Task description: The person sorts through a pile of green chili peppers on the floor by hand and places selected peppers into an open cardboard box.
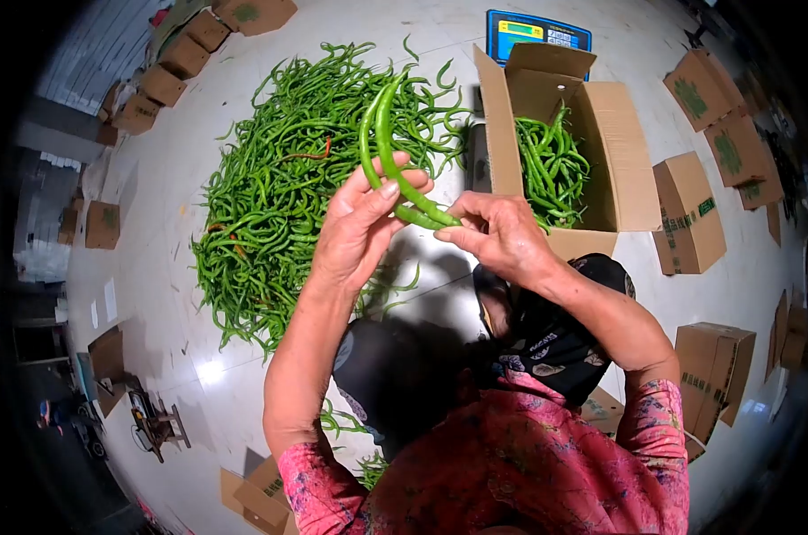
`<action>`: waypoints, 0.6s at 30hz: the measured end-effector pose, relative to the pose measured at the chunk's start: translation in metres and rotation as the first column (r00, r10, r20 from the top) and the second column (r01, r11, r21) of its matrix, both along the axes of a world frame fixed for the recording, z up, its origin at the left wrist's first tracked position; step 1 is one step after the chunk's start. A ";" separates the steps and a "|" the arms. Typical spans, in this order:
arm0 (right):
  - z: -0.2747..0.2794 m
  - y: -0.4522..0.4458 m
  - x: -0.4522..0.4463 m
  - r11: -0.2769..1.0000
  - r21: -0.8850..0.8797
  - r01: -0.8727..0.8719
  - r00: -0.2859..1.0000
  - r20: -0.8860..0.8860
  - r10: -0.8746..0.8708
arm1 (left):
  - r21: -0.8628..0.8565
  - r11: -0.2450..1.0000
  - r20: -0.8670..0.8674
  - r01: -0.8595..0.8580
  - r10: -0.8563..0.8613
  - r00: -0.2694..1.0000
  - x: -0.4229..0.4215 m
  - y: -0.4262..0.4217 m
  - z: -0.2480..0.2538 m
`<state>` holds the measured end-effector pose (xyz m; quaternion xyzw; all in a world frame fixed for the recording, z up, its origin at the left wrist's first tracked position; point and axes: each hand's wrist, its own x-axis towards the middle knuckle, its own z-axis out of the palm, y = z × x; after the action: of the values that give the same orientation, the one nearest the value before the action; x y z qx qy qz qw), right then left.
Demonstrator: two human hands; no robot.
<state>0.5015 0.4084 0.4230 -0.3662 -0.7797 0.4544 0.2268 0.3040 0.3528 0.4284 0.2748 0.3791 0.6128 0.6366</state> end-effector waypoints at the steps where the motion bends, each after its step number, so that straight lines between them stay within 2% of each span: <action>1: 0.000 0.000 0.002 1.000 0.001 0.007 1.000 0.014 -0.007 | -0.009 1.000 -0.033 0.021 -0.021 0.999 0.001 0.002 0.001; 3: 0.004 0.002 0.008 1.000 -0.004 -0.018 0.994 0.111 0.019 | -0.037 0.998 -0.097 0.046 -0.050 0.994 0.006 0.009 0.002; 5: -0.007 -0.003 0.016 0.944 0.329 -0.034 0.985 0.172 -0.024 | -0.057 0.997 -0.120 0.061 -0.067 0.990 0.010 0.023 0.002; 6: -0.010 -0.007 0.021 0.875 0.482 -0.053 0.978 0.204 -0.053 | -0.070 0.996 -0.129 0.062 -0.071 0.989 0.012 0.032 0.002; 7: -0.003 -0.013 0.027 0.830 0.544 -0.121 0.934 0.345 -0.090 | -0.079 0.995 -0.122 0.056 -0.066 0.990 0.015 0.042 0.003; 10: 0.003 -0.027 0.039 0.657 0.754 0.002 0.930 0.241 -0.279 | -0.096 0.995 -0.167 0.027 -0.043 0.985 0.027 0.080 0.008; 11: 0.004 -0.029 0.038 0.545 0.838 0.029 0.910 0.203 -0.360 | -0.107 0.994 -0.178 0.025 -0.044 0.983 0.032 0.094 0.011; 12: 0.013 -0.037 0.042 0.419 0.906 -0.067 0.862 0.264 -0.432 | -0.080 0.996 -0.204 0.039 -0.055 0.977 0.039 0.108 0.012; 14: 0.033 -0.046 0.054 0.518 0.794 -0.319 0.807 0.514 -0.291 | -0.043 0.993 -0.212 0.112 -0.118 0.970 0.053 0.137 0.011; 16: 0.044 -0.040 0.057 0.663 0.590 -0.461 0.777 0.629 -0.019 | -0.030 0.990 -0.168 0.137 -0.140 0.976 0.073 0.159 0.005; 18: 0.036 -0.030 0.066 0.804 0.429 -0.411 0.888 0.386 0.248 | -0.012 0.981 -0.304 0.193 -0.188 0.934 0.085 0.181 -0.009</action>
<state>0.5676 0.3783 0.4594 -0.2187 -0.9480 0.2062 0.1043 0.3889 0.5334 0.4198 0.4069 0.4385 0.5021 0.6246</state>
